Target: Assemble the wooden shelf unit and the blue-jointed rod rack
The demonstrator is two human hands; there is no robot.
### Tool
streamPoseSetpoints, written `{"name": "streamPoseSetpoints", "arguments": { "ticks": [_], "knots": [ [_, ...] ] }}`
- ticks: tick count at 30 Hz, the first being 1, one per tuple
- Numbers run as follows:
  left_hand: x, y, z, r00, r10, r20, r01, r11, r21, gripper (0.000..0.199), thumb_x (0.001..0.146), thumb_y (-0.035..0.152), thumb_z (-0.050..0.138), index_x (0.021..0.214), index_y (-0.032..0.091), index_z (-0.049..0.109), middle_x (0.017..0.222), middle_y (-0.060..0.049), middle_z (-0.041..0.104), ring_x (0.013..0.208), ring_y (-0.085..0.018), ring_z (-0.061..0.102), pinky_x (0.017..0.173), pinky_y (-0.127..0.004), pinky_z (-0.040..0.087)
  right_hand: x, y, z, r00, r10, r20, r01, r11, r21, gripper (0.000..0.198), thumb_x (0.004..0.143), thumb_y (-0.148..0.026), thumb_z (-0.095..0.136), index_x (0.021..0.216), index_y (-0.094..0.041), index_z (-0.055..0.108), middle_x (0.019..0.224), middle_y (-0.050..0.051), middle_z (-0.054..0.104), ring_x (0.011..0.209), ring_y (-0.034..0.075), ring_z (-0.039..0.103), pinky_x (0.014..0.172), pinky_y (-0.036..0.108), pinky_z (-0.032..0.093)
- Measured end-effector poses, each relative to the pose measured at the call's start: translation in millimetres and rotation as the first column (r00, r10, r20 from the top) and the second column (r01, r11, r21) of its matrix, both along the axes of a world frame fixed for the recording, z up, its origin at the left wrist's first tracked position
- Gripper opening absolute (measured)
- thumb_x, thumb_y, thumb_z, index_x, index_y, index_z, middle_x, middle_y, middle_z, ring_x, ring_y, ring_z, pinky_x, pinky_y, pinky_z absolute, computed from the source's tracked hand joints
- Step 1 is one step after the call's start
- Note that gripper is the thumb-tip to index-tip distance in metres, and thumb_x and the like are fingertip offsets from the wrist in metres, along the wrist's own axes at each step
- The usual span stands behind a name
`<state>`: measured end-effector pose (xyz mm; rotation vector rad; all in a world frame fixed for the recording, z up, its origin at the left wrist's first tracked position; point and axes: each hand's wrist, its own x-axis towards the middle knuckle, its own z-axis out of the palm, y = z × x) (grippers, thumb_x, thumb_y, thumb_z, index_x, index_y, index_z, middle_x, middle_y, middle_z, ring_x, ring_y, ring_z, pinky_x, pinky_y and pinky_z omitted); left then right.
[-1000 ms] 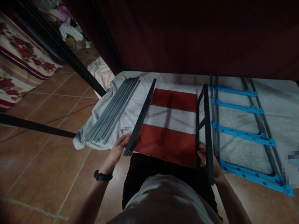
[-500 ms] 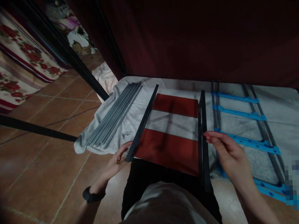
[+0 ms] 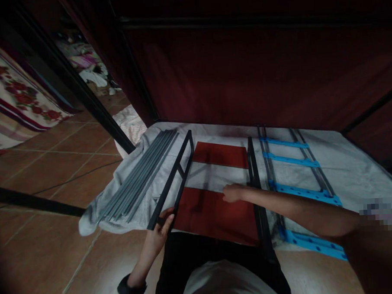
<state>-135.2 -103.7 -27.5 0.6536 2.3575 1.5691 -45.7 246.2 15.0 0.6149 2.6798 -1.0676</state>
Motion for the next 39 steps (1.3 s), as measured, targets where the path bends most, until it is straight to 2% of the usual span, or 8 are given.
{"name": "streamPoseSetpoints", "arguments": {
  "ticks": [6, 13, 19, 23, 27, 31, 35, 39],
  "knots": [
    [3.0, 6.4, -6.0, 0.999, 0.035, 0.020, -0.036, 0.998, 0.045, 0.043, 0.090, 0.055, 0.058, 0.115, 0.023, 0.069, 0.117, -0.011, 0.074, 0.118, -0.028, 0.068, 0.104, -0.043, 0.054, -21.0, -10.7, -2.8, 0.981, 0.099, 0.166, -0.100, 0.995, -0.001, 0.025, 0.052, -0.035, 0.084, 0.062, -0.024, 0.064, 0.067, 0.000, 0.066, 0.071, 0.020, 0.064, 0.067, 0.031, 0.050],
    [3.7, 9.0, -2.8, 0.996, 0.071, 0.057, -0.076, 0.992, 0.101, 0.045, 0.088, 0.056, 0.060, 0.113, 0.020, 0.068, 0.118, -0.014, 0.073, 0.120, -0.030, 0.066, 0.109, -0.045, 0.049, -18.5, -16.5, 5.5, 0.955, 0.110, 0.275, -0.134, 0.988, 0.072, 0.036, 0.051, -0.031, 0.082, 0.083, -0.023, 0.068, 0.094, 0.006, 0.068, 0.098, 0.031, 0.063, 0.083, 0.038, 0.048],
    [6.9, 12.2, -2.6, 0.995, 0.092, 0.044, -0.096, 0.991, 0.098, 0.044, 0.086, 0.056, 0.061, 0.111, 0.021, 0.070, 0.118, -0.013, 0.074, 0.120, -0.030, 0.066, 0.109, -0.046, 0.048, -22.3, -19.2, 13.5, 0.942, 0.146, 0.303, -0.158, 0.987, 0.015, 0.024, 0.061, -0.029, 0.075, 0.082, -0.021, 0.065, 0.078, 0.000, 0.064, 0.077, 0.020, 0.060, 0.069, 0.029, 0.044],
    [8.7, 13.2, -1.1, 0.992, 0.091, 0.086, -0.101, 0.988, 0.119, 0.045, 0.085, 0.054, 0.061, 0.111, 0.018, 0.069, 0.119, -0.014, 0.074, 0.119, -0.030, 0.067, 0.109, -0.046, 0.049, -20.3, -19.8, 34.9, 0.942, 0.199, 0.271, -0.199, 0.980, -0.027, 0.020, 0.065, -0.028, 0.072, 0.080, -0.019, 0.064, 0.077, 0.000, 0.063, 0.073, 0.017, 0.057, 0.066, 0.027, 0.042],
    [8.1, 19.2, 8.9, 0.986, 0.106, 0.130, -0.126, 0.979, 0.158, 0.049, 0.083, 0.055, 0.063, 0.114, 0.016, 0.069, 0.124, -0.015, 0.072, 0.123, -0.030, 0.064, 0.113, -0.045, 0.046, 6.5, -29.5, 66.9, 0.951, 0.253, 0.176, -0.259, 0.966, 0.012, 0.017, 0.072, -0.025, 0.068, 0.086, -0.019, 0.061, 0.090, 0.001, 0.061, 0.083, 0.017, 0.055, 0.073, 0.028, 0.040],
    [7.7, 26.4, 25.1, 0.974, 0.042, 0.222, -0.088, 0.975, 0.203, 0.049, 0.086, 0.054, 0.062, 0.117, 0.018, 0.070, 0.130, -0.012, 0.069, 0.130, -0.029, 0.059, 0.119, -0.045, 0.038, 55.4, -55.7, 90.6, 0.953, 0.302, -0.016, -0.296, 0.943, 0.149, 0.009, 0.086, -0.025, 0.057, 0.094, -0.021, 0.059, 0.102, 0.002, 0.059, 0.089, 0.017, 0.058, 0.081, 0.030, 0.042],
    [13.8, 25.1, 33.9, 0.947, -0.063, 0.314, -0.021, 0.966, 0.258, 0.057, 0.084, 0.053, 0.068, 0.130, 0.019, 0.065, 0.139, -0.011, 0.064, 0.138, -0.029, 0.051, 0.122, -0.045, 0.032, 95.7, -85.5, 91.8, 0.967, 0.242, -0.074, -0.224, 0.954, 0.199, 0.014, 0.095, -0.026, 0.048, 0.106, -0.024, 0.058, 0.108, 0.003, 0.059, 0.092, 0.018, 0.063, 0.081, 0.031, 0.046],
    [22.7, 22.3, 40.1, 0.918, -0.162, 0.362, 0.043, 0.948, 0.316, 0.074, 0.078, 0.049, 0.076, 0.143, 0.021, 0.054, 0.142, -0.013, 0.061, 0.138, -0.032, 0.051, 0.120, -0.048, 0.032, 112.6, -103.9, 83.4, 0.970, 0.217, -0.107, -0.189, 0.956, 0.225, 0.018, 0.099, -0.025, 0.043, 0.111, -0.024, 0.057, 0.113, 0.005, 0.060, 0.094, 0.019, 0.066, 0.080, 0.032, 0.050]
  ]
}}
